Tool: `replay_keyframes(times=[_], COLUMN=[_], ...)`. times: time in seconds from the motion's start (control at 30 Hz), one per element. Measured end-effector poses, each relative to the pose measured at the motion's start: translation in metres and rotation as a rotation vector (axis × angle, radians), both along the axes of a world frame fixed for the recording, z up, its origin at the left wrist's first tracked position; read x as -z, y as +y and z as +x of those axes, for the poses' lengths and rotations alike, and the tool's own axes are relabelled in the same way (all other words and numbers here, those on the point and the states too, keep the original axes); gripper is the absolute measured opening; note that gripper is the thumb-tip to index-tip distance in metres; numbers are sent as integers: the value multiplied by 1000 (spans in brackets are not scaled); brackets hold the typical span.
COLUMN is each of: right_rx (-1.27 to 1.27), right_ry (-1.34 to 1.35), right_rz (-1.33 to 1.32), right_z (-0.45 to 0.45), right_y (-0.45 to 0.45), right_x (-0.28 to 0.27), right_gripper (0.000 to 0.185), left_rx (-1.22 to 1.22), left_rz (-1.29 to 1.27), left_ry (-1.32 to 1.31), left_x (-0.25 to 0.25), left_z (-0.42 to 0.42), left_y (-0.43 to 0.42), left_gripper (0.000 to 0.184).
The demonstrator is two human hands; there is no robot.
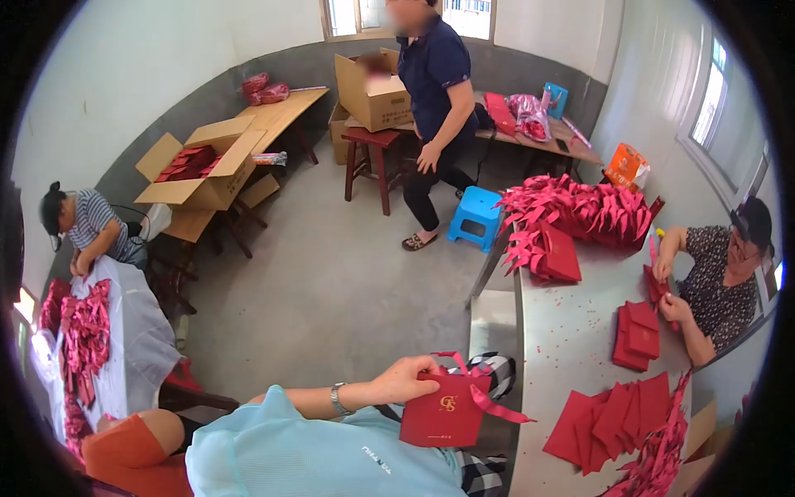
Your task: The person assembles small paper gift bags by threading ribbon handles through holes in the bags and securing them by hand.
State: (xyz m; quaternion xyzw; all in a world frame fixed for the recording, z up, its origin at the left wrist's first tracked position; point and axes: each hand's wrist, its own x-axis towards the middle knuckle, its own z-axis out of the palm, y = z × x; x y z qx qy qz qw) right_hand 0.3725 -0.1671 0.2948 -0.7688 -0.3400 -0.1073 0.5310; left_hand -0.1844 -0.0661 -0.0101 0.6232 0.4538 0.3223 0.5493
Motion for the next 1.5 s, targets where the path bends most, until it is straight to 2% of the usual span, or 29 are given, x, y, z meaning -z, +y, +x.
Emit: replay_keyframes(times=[0.03,0.1,0.13,0.2,0.27,0.33,0.4,0.47,0.53,0.67,0.73,0.77,0.8,0.83,1.0,1.07,1.13,1.17,1.3,1.37,1.4,1.43,1.5], right_rx=[-48,-407,-390,-332,-473,-510,-531,-652,-673,-711,-702,-688,-698,-710,-663,-659,-733,-784,-802,-857,-963,-976,-1075], right_ry=[36,521,525,129,-22,163,236,258,225,66,265,219,235,249,543,626,791,842,875,1106,944,937,1235], right_rz=[-117,186,183,-157,-229,-305,-389,-466,-519,-699,-704,-746,-729,-706,-622,-589,-445,-453,-376,-215,-331,-330,216], right_z=[-7,98,62,-8,30,-60,-107,-123,-153,-193,-200,-208,-207,-205,-218,-231,-249,-257,-276,-279,-279,-286,-307], right_y=[5,5,7,17,22,25,26,26,21,5,-11,-17,-27,-37,-79,-88,-93,-92,-81,-70,-66,-58,-38], right_x=[13,92,98,110,166,153,150,157,155,157,169,165,172,183,221,240,263,268,292,301,303,307,310], right_gripper=[81,87,87,46,66,64,65,63,58,51,51,49,48,48,42,39,37,35,32,35,51,51,67], left_rx=[14,26,30,39,33,27,19,18,-6,-28,-33,-15,2,-21,98,130,162,176,277,307,334,358,389], left_rz=[-11,-31,-41,-43,-42,-74,-78,-86,-46,-141,-347,-321,-294,-391,-296,-301,-300,-318,-375,-442,-465,-486,-513], left_ry=[8,7,-6,-7,-10,28,6,-11,-18,-56,-148,-208,-270,-343,-580,-575,-575,-565,-590,-619,-643,-666,-707], left_x=[3,-1,-2,-1,0,-3,-1,5,16,16,-3,0,3,-4,-16,-21,-27,-29,-36,-42,-42,-42,-43], left_z=[-1,-4,-4,-6,-8,-9,-10,-13,-12,-11,-10,-9,-9,-7,6,18,30,35,52,59,60,61,61], left_y=[1,3,4,5,4,4,3,2,-2,-2,-2,0,3,4,25,32,34,33,36,34,35,35,35], left_gripper=[18,18,18,18,18,18,17,17,17,15,11,10,9,10,12,11,12,12,12,13,13,13,13])
